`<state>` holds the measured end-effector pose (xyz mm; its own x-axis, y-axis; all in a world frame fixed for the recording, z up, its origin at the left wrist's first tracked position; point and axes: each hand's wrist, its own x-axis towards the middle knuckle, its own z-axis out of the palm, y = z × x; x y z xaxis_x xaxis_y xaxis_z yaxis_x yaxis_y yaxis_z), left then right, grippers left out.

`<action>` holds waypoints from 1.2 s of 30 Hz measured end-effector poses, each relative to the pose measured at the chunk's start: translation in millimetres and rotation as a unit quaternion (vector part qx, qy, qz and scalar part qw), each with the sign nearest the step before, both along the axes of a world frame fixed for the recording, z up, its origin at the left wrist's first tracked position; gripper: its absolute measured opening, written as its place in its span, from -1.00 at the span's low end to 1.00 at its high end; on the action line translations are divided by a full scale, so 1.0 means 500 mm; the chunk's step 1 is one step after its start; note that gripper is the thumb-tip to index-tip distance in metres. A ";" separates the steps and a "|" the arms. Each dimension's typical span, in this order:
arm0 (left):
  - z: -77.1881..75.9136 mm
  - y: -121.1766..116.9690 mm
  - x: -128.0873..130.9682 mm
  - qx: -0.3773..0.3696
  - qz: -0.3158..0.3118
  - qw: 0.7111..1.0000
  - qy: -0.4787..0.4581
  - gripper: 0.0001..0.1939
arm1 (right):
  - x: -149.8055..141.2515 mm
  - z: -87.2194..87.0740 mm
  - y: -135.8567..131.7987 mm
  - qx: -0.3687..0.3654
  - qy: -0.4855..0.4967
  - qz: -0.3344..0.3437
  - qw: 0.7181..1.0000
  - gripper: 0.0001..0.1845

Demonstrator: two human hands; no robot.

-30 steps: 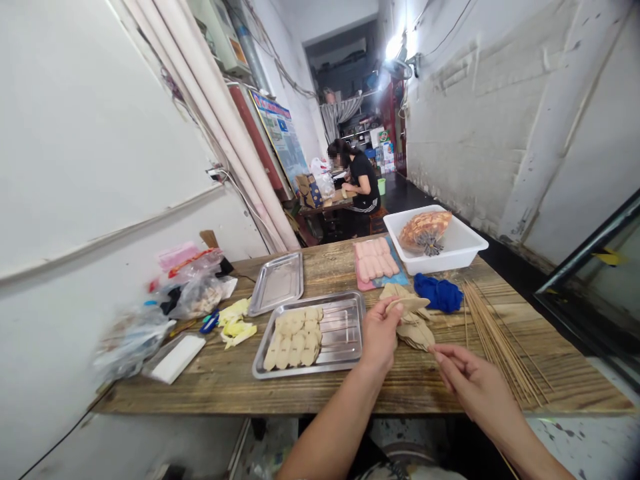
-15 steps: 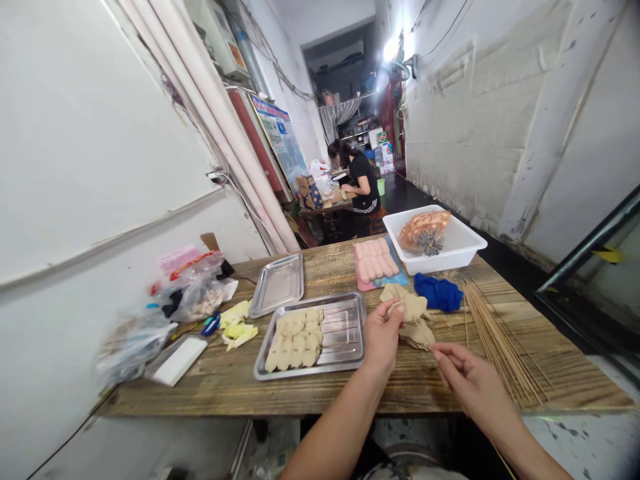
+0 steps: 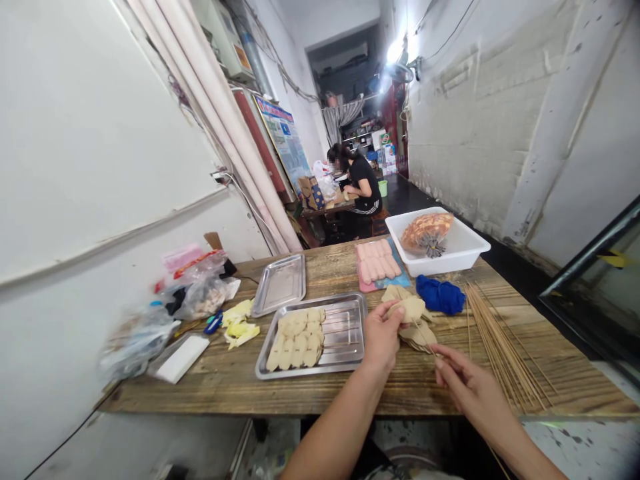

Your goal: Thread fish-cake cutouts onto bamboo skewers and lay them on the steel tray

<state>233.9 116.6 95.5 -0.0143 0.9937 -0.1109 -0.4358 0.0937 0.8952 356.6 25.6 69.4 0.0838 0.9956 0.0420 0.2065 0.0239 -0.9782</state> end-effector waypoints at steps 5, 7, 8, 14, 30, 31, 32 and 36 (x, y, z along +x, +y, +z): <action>0.010 0.006 -0.010 -0.033 -0.003 0.999 -0.037 -0.60 | 0.009 -0.020 -0.012 -0.002 -0.013 0.006 1.000 -0.55; 0.013 0.007 -0.013 -0.046 -0.020 0.997 -0.052 -0.59 | 0.015 -0.027 -0.014 0.002 -0.026 -0.002 1.000 -0.56; 0.014 0.007 -0.014 -0.050 -0.027 0.997 -0.058 -0.59 | 0.017 -0.030 -0.014 0.002 -0.029 -0.004 1.000 -0.55; 0.014 0.008 -0.013 -0.041 -0.013 0.999 -0.028 -0.61 | 0.023 -0.047 -0.022 -0.026 0.001 0.042 0.999 -0.49; 0.032 -0.003 -0.013 -0.058 -0.065 0.994 -0.064 -0.62 | 0.022 -0.031 -0.019 -0.003 -0.010 -0.016 1.000 -0.54; 0.032 -0.005 -0.012 -0.056 -0.068 0.994 -0.060 -0.62 | 0.020 -0.028 -0.019 -0.004 -0.008 -0.020 1.000 -0.54; 0.032 -0.006 -0.012 -0.055 -0.072 0.994 -0.058 -0.62 | 0.019 -0.026 -0.019 -0.005 -0.006 -0.023 1.000 -0.54; 0.032 -0.009 -0.009 -0.047 -0.069 0.995 -0.050 -0.63 | 0.017 -0.017 -0.020 -0.022 0.014 -0.017 1.000 -0.50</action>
<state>229.6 112.3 111.3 0.1380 0.9705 -0.1975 -0.4988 0.2404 0.8327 365.2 15.6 60.6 0.1191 0.9929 -0.0048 0.1795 -0.0263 -0.9834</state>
